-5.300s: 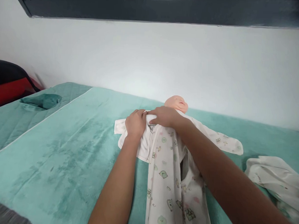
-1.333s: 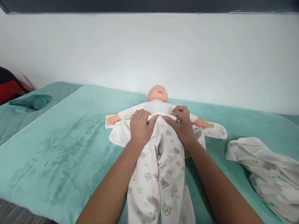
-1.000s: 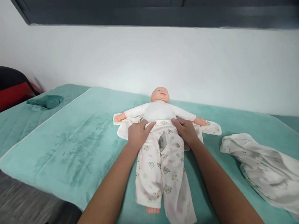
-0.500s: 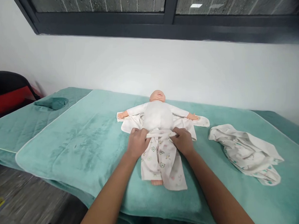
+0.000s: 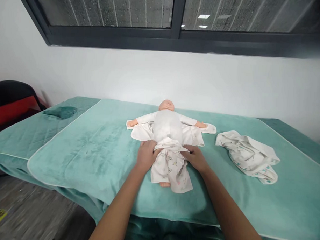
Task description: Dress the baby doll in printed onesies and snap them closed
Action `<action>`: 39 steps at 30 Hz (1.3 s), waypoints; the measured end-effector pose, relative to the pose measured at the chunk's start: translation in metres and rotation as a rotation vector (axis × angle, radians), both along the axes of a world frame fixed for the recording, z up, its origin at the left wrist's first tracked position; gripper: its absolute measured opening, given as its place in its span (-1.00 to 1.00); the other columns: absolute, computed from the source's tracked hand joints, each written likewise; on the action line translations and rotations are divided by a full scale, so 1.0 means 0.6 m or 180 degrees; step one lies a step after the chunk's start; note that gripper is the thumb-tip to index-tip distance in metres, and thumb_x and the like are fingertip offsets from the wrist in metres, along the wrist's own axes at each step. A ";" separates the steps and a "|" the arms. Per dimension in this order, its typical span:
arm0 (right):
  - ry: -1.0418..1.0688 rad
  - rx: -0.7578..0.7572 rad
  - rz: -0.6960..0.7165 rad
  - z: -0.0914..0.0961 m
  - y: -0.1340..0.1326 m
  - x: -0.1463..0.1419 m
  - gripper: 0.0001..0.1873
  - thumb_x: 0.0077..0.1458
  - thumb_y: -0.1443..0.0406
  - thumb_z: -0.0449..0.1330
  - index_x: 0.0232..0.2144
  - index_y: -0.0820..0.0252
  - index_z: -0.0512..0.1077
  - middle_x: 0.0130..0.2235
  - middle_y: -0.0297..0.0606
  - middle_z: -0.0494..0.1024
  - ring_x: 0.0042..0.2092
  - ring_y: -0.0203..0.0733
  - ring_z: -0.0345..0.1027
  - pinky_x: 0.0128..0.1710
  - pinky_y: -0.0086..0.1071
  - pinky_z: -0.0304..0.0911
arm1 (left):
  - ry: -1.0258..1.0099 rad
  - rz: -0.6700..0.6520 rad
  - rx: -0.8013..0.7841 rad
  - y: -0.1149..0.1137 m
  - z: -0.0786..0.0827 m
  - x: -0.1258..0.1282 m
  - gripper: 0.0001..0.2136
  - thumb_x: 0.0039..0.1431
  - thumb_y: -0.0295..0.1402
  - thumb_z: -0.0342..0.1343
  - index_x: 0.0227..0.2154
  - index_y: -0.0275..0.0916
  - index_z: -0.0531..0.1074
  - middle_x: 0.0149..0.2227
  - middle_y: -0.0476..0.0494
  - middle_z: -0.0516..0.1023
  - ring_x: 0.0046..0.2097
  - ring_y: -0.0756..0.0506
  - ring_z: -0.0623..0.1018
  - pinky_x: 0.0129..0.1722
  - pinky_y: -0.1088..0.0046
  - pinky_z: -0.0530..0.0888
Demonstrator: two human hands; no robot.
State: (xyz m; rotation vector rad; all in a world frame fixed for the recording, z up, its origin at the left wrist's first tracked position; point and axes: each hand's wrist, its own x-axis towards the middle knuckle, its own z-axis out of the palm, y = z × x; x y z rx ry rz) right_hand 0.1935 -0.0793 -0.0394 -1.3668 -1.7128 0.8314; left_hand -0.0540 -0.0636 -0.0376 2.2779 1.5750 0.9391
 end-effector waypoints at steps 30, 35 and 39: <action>0.0087 -0.0021 -0.0042 0.009 -0.086 -0.046 -0.18 -0.22 0.19 0.40 0.08 0.13 0.13 -0.06 -0.19 0.41 -0.09 -0.07 0.38 -0.10 -0.18 0.36 | 0.0566 -0.0799 -0.0262 -0.081 0.048 -0.003 -0.20 0.00 -0.16 0.29 0.29 -0.08 0.08 0.07 -0.30 0.32 0.11 -0.33 0.38 0.05 0.08 0.38; -0.0289 0.0126 -0.0395 -0.002 -0.088 -0.049 -0.39 -0.17 0.19 0.33 -0.05 0.11 0.24 -0.14 -0.26 0.48 -0.15 -0.07 0.39 -0.15 -0.22 0.32 | 0.0400 -0.0668 -0.0360 -0.087 0.035 0.004 -0.31 0.07 -0.23 0.24 0.26 -0.12 0.13 0.08 -0.25 0.44 0.11 -0.30 0.42 0.08 0.11 0.33; -0.0778 0.0065 -0.0797 0.002 -0.113 -0.055 -0.59 -0.06 0.19 0.23 -0.12 0.10 0.28 -0.24 -0.27 0.50 -0.20 -0.05 0.38 -0.21 -0.23 0.25 | 0.0020 -0.0580 -0.0645 -0.110 0.034 0.010 -0.48 0.12 -0.43 0.10 0.17 -0.13 0.22 0.02 -0.13 0.53 0.03 -0.20 0.51 0.03 0.24 0.37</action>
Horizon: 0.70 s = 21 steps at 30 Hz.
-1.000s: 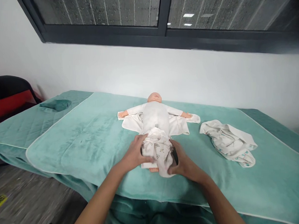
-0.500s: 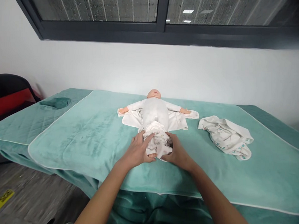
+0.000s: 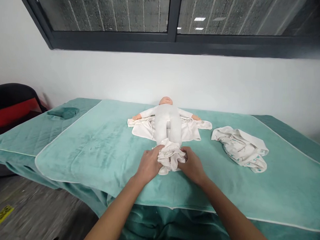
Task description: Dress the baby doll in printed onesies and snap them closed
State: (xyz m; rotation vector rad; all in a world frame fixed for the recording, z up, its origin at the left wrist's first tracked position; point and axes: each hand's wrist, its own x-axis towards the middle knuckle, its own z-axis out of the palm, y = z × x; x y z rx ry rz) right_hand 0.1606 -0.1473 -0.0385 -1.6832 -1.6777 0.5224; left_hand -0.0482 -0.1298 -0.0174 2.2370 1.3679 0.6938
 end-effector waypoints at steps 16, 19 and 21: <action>0.0614 -0.1412 0.2669 0.168 -0.075 0.018 -0.49 -0.05 0.09 0.36 -0.03 0.00 0.41 -0.05 -0.28 0.48 -0.10 -0.08 0.36 -0.18 -0.30 0.29 | 0.0444 -0.1528 -0.1147 -0.061 0.166 -0.083 -0.75 -0.09 -0.26 0.29 -0.27 -0.07 0.54 -0.28 0.01 0.58 -0.27 -0.13 0.54 -0.28 0.46 0.37; -0.0096 -0.1106 0.2787 0.210 -0.066 -0.003 -0.74 0.19 0.05 0.15 -0.22 0.04 0.50 -0.27 -0.29 0.52 -0.26 -0.14 0.36 -0.28 -0.31 0.22 | 0.0846 -0.1576 -0.1258 -0.063 0.192 -0.091 -0.76 -0.14 -0.24 0.32 -0.35 -0.11 0.53 -0.37 0.02 0.54 -0.34 -0.10 0.50 -0.36 0.49 0.31; -0.0341 -0.0931 0.2734 0.228 -0.058 -0.021 -0.72 0.22 0.06 0.11 -0.30 0.07 0.52 -0.37 -0.29 0.51 -0.34 -0.17 0.34 -0.34 -0.32 0.18 | 0.0899 -0.1445 -0.1086 -0.065 0.214 -0.092 -0.89 -0.02 -0.27 0.22 -0.42 -0.15 0.49 -0.39 0.01 0.50 -0.34 -0.09 0.47 -0.35 0.48 0.29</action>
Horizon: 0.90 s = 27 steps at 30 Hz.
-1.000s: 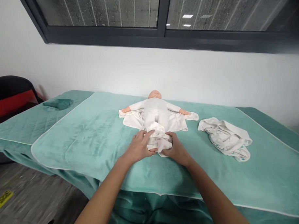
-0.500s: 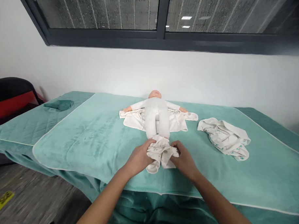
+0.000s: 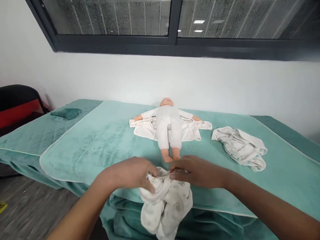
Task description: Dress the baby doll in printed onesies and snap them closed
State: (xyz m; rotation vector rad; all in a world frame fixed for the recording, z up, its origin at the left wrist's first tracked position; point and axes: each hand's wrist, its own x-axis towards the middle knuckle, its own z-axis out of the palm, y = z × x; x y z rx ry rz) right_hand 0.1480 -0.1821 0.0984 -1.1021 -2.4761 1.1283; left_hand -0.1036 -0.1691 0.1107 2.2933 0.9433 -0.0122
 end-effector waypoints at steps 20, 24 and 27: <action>0.1923 0.0893 -0.2363 -0.056 0.309 -0.193 -0.60 0.00 0.30 0.18 -0.08 0.19 0.24 -0.02 -0.12 0.36 0.06 -0.08 0.27 0.14 -0.16 0.16 | -0.2157 0.2166 0.2401 0.091 -0.094 0.061 -0.78 0.21 -0.43 -0.02 -0.07 -0.18 0.29 0.03 -0.21 0.36 0.14 -0.17 0.35 0.20 0.18 0.27; 0.1237 0.1582 -0.2552 -0.131 0.353 -0.125 -0.64 -0.01 0.30 0.16 -0.11 0.21 0.30 0.02 -0.03 0.36 0.15 0.08 0.14 0.24 -0.02 -0.05 | -0.2063 0.2305 0.0588 0.109 -0.161 0.092 -0.71 0.21 -0.32 0.02 -0.02 -0.22 0.31 -0.01 -0.24 0.43 -0.04 -0.15 0.48 0.01 0.23 0.42; 0.0643 0.2126 -0.2528 -0.147 0.397 -0.067 -0.60 0.07 0.24 0.13 -0.03 0.24 0.30 0.05 0.02 0.36 0.15 0.14 0.14 0.19 0.00 0.01 | -0.2076 0.2733 -0.0371 0.144 -0.187 0.103 -0.66 0.16 -0.19 0.11 -0.06 -0.25 0.35 -0.12 -0.23 0.50 -0.13 -0.17 0.52 -0.03 0.22 0.42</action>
